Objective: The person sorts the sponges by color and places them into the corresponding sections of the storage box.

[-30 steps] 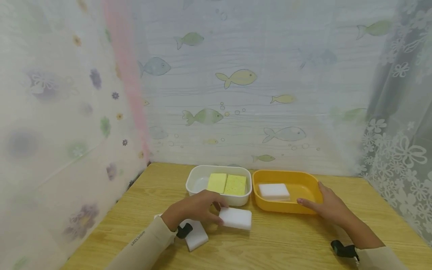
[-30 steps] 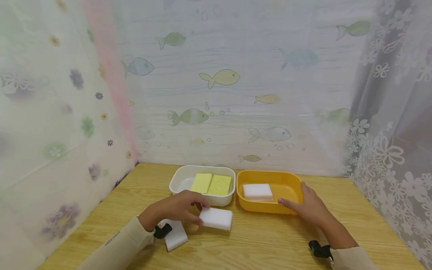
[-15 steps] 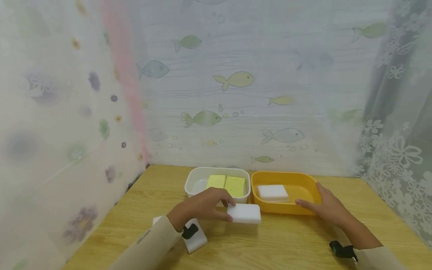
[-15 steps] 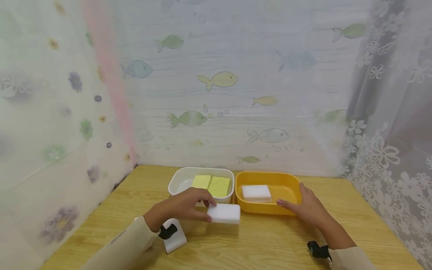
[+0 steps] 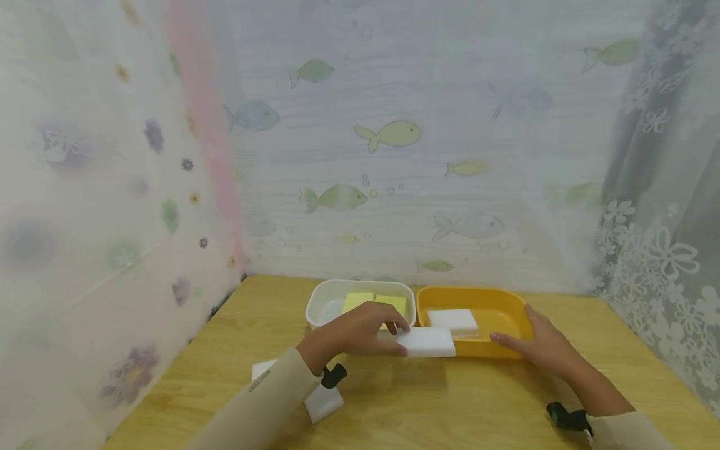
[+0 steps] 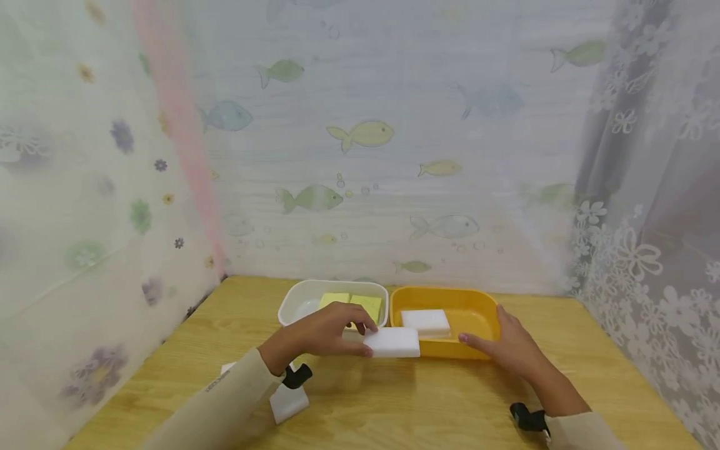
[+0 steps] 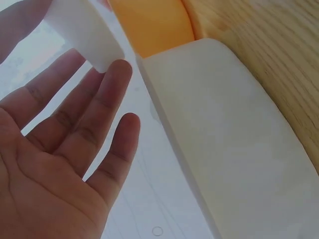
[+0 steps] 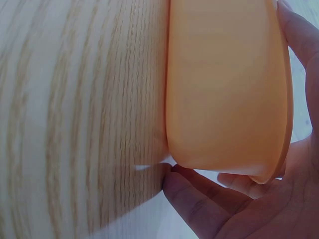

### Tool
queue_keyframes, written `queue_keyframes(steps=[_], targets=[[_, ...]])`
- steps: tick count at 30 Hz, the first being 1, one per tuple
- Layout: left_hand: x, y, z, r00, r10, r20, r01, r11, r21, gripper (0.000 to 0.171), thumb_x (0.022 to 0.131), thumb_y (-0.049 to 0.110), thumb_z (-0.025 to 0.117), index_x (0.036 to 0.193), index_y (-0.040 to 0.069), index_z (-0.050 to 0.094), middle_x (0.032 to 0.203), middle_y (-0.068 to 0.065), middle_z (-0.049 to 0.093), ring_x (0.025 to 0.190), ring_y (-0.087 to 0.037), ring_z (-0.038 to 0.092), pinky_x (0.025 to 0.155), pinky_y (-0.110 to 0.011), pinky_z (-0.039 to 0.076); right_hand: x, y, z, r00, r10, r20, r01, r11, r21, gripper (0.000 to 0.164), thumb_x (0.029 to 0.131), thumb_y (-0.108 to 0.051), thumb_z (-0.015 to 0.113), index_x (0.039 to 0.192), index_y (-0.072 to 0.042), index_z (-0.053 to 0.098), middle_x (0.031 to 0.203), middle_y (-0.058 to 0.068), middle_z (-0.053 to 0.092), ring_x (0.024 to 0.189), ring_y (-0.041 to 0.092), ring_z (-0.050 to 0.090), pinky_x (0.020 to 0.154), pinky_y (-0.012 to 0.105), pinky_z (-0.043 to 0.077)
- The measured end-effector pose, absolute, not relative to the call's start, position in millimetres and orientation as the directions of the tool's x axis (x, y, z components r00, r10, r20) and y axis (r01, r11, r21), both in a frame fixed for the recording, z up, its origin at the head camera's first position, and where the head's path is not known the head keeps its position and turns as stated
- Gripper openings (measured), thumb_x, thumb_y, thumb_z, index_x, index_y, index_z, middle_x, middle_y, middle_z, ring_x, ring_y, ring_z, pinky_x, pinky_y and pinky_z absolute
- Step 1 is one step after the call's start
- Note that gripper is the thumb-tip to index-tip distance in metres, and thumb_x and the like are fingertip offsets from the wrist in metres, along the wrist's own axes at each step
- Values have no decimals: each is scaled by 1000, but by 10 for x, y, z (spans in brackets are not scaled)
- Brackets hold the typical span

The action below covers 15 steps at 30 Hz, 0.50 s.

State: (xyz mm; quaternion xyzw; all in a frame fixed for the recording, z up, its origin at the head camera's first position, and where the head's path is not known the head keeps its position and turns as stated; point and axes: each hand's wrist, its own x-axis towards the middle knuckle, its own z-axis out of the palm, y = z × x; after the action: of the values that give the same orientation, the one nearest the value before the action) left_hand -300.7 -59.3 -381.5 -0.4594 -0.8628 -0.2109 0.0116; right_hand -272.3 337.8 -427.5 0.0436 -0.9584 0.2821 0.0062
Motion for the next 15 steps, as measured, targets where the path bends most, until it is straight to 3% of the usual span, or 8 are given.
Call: queue_keyframes(steps=[6, 15], targets=[[-3074, -495, -3815, -605, 759, 241, 781, 506, 365, 40, 89, 49, 80, 118, 21, 75, 114, 11, 71, 100, -7, 68, 91, -29, 57, -2723, 3381, -4304, -996, -80, 41, -89, 843, -530, 124, 93, -67, 63, 157, 18, -1, 156, 50, 16, 138, 69, 26, 107, 78, 32], [-3173, -299, -3802, -631, 717, 297, 776, 571, 269, 44, 90, 55, 76, 119, 21, 76, 112, 11, 70, 100, -12, 70, 84, -20, 53, -2737, 3389, -4290, -996, -81, 38, -89, 842, -533, 124, 93, -67, 63, 158, 16, -2, 156, 49, 17, 138, 68, 29, 105, 77, 34]])
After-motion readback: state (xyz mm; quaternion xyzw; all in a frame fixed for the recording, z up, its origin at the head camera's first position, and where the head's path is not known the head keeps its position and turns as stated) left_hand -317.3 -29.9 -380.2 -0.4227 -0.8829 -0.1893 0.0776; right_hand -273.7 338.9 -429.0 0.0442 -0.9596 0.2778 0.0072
